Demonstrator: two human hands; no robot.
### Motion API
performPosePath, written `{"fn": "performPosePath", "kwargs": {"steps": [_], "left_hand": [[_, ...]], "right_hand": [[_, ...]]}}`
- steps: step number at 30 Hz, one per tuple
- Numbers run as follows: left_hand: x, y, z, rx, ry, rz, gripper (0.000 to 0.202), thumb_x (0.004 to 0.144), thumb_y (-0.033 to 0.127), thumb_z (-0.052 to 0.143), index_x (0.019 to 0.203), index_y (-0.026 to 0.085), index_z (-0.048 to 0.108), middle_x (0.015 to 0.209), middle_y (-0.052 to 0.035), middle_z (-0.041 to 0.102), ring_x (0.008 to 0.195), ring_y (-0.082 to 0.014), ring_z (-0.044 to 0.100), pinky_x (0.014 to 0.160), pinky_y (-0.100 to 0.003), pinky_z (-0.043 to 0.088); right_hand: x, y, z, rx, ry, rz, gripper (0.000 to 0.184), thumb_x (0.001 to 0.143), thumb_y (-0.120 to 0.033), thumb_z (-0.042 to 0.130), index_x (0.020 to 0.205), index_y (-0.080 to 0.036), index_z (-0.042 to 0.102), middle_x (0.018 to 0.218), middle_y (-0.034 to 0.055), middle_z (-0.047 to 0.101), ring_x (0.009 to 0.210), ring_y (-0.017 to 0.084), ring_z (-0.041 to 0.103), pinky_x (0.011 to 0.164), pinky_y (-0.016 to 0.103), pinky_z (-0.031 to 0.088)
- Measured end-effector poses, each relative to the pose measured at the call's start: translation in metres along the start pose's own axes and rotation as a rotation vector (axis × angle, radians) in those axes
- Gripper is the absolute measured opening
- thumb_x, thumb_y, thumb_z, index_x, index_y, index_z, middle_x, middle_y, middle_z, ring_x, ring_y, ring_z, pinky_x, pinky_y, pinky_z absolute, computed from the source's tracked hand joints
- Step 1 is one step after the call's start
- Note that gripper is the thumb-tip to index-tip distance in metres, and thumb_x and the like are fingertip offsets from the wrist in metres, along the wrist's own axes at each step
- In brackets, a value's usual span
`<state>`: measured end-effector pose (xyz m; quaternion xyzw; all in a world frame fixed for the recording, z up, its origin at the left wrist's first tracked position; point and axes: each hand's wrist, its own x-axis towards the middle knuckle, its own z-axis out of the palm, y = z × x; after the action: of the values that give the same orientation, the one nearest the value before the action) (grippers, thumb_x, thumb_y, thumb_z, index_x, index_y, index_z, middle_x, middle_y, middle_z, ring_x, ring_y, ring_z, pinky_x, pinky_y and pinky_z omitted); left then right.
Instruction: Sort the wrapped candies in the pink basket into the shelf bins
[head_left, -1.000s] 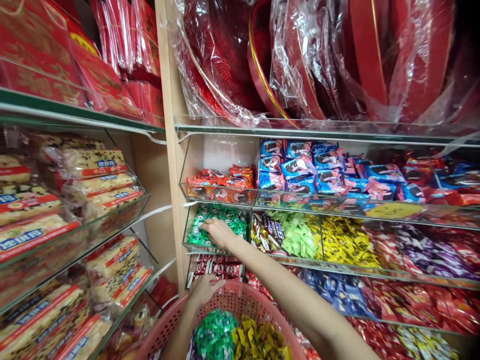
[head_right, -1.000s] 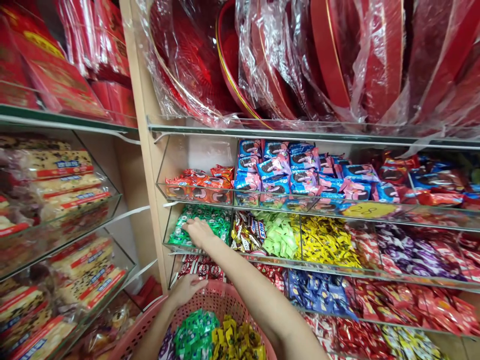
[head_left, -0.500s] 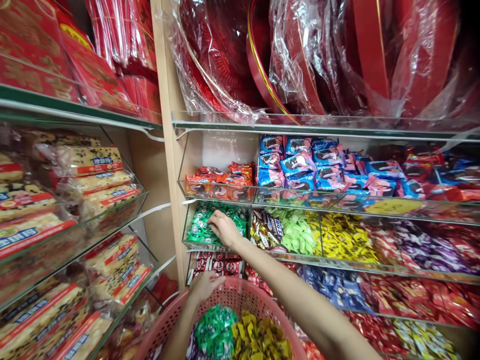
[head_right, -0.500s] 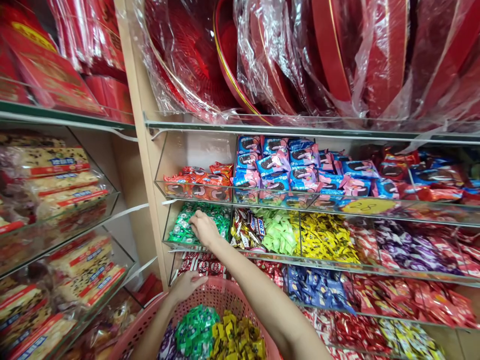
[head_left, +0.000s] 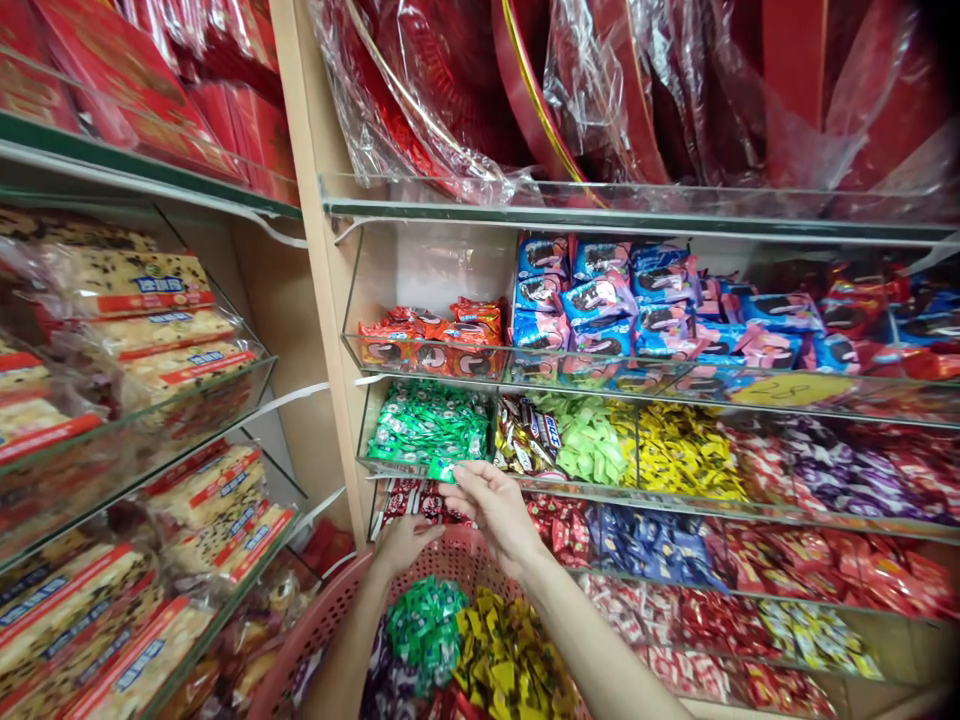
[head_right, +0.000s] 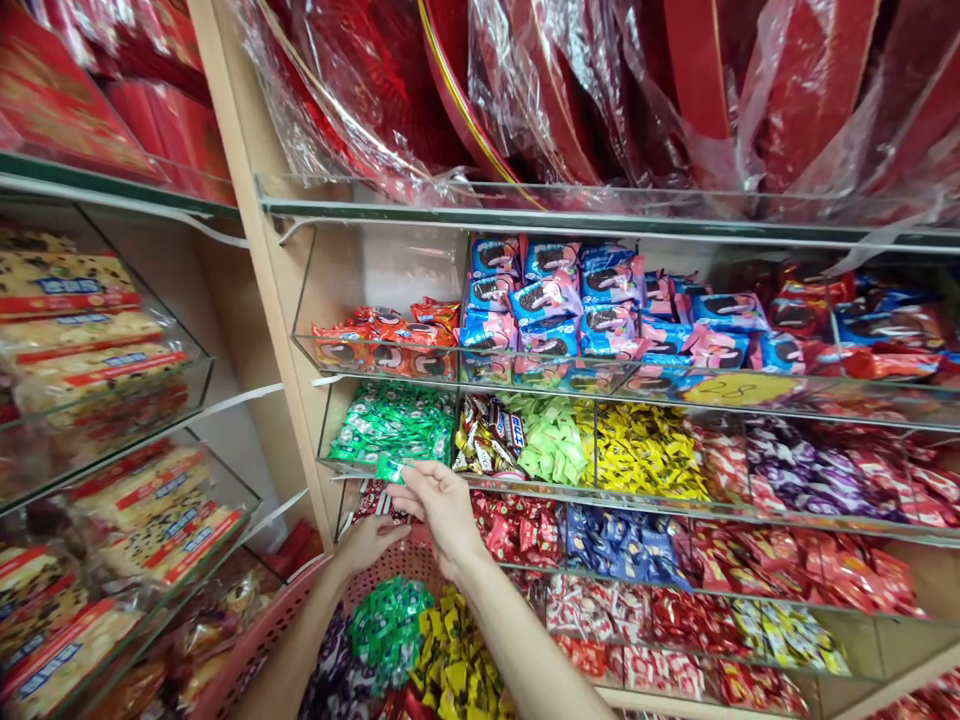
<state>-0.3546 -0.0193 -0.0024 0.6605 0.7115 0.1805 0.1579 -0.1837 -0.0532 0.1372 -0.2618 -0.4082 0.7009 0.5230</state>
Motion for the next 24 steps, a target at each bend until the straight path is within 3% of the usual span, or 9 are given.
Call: {"fn": "performPosePath", "kwargs": {"steps": [4, 9, 13, 16, 19, 24], "left_hand": [[-0.002, 0.004, -0.003, -0.031, -0.015, 0.000, 0.049, 0.077, 0.063, 0.042, 0.077, 0.021, 0.067, 0.077, -0.0011, 0.067, 0.070, -0.0134, 0.057, 0.056, -0.020, 0.026], [-0.002, 0.002, 0.000, 0.005, -0.017, 0.003, 0.053, 0.076, 0.065, 0.039, 0.071, 0.019, 0.065, 0.066, 0.0004, 0.062, 0.061, -0.0107, 0.051, 0.054, -0.020, 0.021], [0.000, -0.003, 0.005, 0.021, 0.009, 0.004, 0.058, 0.075, 0.070, 0.036, 0.066, 0.018, 0.061, 0.062, 0.0012, 0.058, 0.058, -0.0095, 0.046, 0.053, -0.020, 0.019], [0.001, -0.004, 0.006, 0.017, 0.004, 0.007, 0.059, 0.074, 0.071, 0.036, 0.065, 0.018, 0.059, 0.061, 0.0018, 0.057, 0.058, -0.0092, 0.046, 0.053, -0.020, 0.019], [0.002, -0.003, 0.005, 0.011, 0.000, 0.018, 0.059, 0.074, 0.071, 0.036, 0.064, 0.018, 0.058, 0.061, 0.0017, 0.056, 0.059, -0.0093, 0.046, 0.053, -0.020, 0.019], [0.000, 0.000, 0.001, 0.020, -0.005, -0.004, 0.057, 0.074, 0.070, 0.037, 0.064, 0.018, 0.058, 0.062, 0.0015, 0.058, 0.059, -0.0096, 0.047, 0.053, -0.020, 0.019]], "right_hand": [[-0.010, 0.009, -0.017, -0.143, 0.031, -0.014, 0.035, 0.061, -0.040, 0.074, 0.083, -0.015, 0.063, 0.073, 0.0016, 0.065, 0.063, 0.013, 0.063, 0.063, 0.025, 0.050], [-0.009, 0.040, -0.056, -0.728, -0.029, -0.190, 0.022, 0.070, -0.036, 0.063, 0.070, -0.015, 0.067, 0.061, 0.0000, 0.061, 0.055, 0.012, 0.053, 0.054, 0.023, 0.041], [-0.009, 0.071, -0.079, -1.007, -0.108, -0.135, 0.022, 0.075, -0.028, 0.054, 0.064, -0.014, 0.066, 0.056, 0.0004, 0.061, 0.054, 0.013, 0.054, 0.054, 0.023, 0.039], [-0.012, 0.083, -0.082, -1.120, -0.087, -0.104, 0.023, 0.077, -0.027, 0.050, 0.085, -0.015, 0.069, 0.070, 0.0041, 0.067, 0.066, 0.018, 0.060, 0.060, 0.025, 0.043], [-0.017, 0.084, -0.081, -1.192, -0.013, -0.110, 0.038, 0.078, -0.031, 0.052, 0.112, -0.015, 0.060, 0.095, 0.0096, 0.067, 0.088, 0.022, 0.060, 0.075, 0.030, 0.045], [-0.028, 0.073, -0.092, -1.137, 0.033, -0.121, 0.043, 0.078, -0.035, 0.053, 0.116, -0.015, 0.056, 0.095, 0.0093, 0.066, 0.089, 0.022, 0.061, 0.079, 0.033, 0.045]]}}
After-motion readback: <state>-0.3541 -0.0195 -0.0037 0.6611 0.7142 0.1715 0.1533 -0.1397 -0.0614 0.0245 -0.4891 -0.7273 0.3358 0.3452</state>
